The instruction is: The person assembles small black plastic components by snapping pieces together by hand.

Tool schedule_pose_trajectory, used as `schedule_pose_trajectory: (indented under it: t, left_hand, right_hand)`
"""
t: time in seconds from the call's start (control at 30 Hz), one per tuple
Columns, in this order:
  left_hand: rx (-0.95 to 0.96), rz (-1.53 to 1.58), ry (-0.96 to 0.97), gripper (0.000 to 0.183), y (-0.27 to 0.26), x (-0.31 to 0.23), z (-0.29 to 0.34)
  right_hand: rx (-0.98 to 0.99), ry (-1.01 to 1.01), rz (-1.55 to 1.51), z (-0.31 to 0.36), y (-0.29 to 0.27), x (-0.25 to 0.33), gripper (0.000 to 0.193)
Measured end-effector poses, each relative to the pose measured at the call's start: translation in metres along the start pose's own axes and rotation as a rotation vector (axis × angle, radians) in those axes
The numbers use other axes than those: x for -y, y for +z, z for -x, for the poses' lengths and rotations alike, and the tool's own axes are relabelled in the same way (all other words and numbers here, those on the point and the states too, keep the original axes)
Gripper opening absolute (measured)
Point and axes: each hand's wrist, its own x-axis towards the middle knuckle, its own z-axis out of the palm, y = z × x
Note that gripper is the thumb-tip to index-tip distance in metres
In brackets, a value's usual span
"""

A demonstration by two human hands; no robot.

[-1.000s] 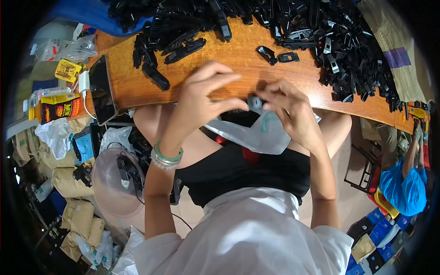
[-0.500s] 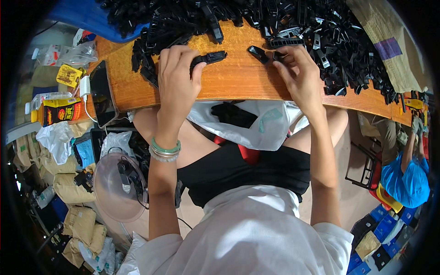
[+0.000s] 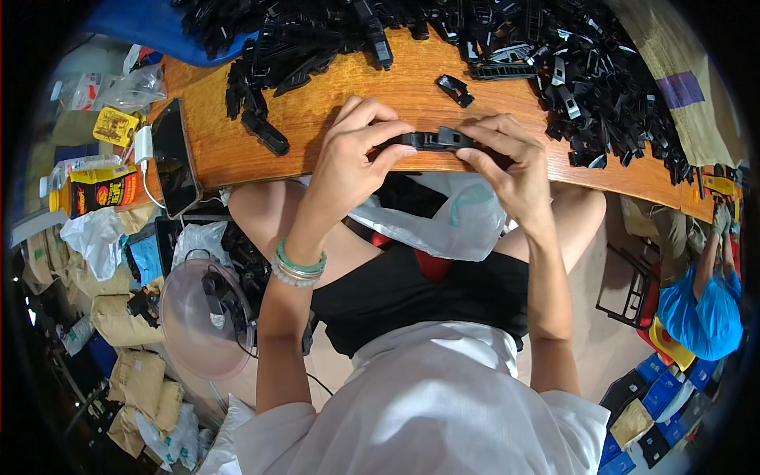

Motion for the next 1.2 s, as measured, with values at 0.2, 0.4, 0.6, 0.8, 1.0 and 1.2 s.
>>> schedule_pose_trajectory:
  t: [0.2,0.4,0.6,0.8,1.0,1.2]
  left_hand:
    - [0.015,0.015,0.065,0.023,0.004,-0.003,-0.001]
    - [0.045,0.069,0.077,0.032,-0.004,-0.012,0.006]
    - [-0.317,-0.681,-0.165,0.028,-0.079,0.009,0.039]
    - [-0.089,-0.604,-0.014,0.03,-0.049,0.001,0.032]
    - [-0.117,-0.218,0.058,0.029,-0.003,-0.01,0.008]
    - [-0.122,-0.126,-0.028,0.021,-0.011,0.003,0.01]
  right_hand:
    - [0.078,-0.06,0.052,-0.006,-0.004,0.006,0.028]
    - [0.151,-0.006,0.013,-0.003,0.002,0.017,0.026]
    - [0.243,-0.02,-0.016,0.004,-0.025,0.008,0.02]
    - [-0.25,-0.197,0.463,-0.044,0.018,-0.001,0.025]
    - [-0.166,0.035,-0.299,-0.034,0.031,0.003,0.022]
    - [-0.167,0.024,0.267,-0.014,0.01,0.005,0.017]
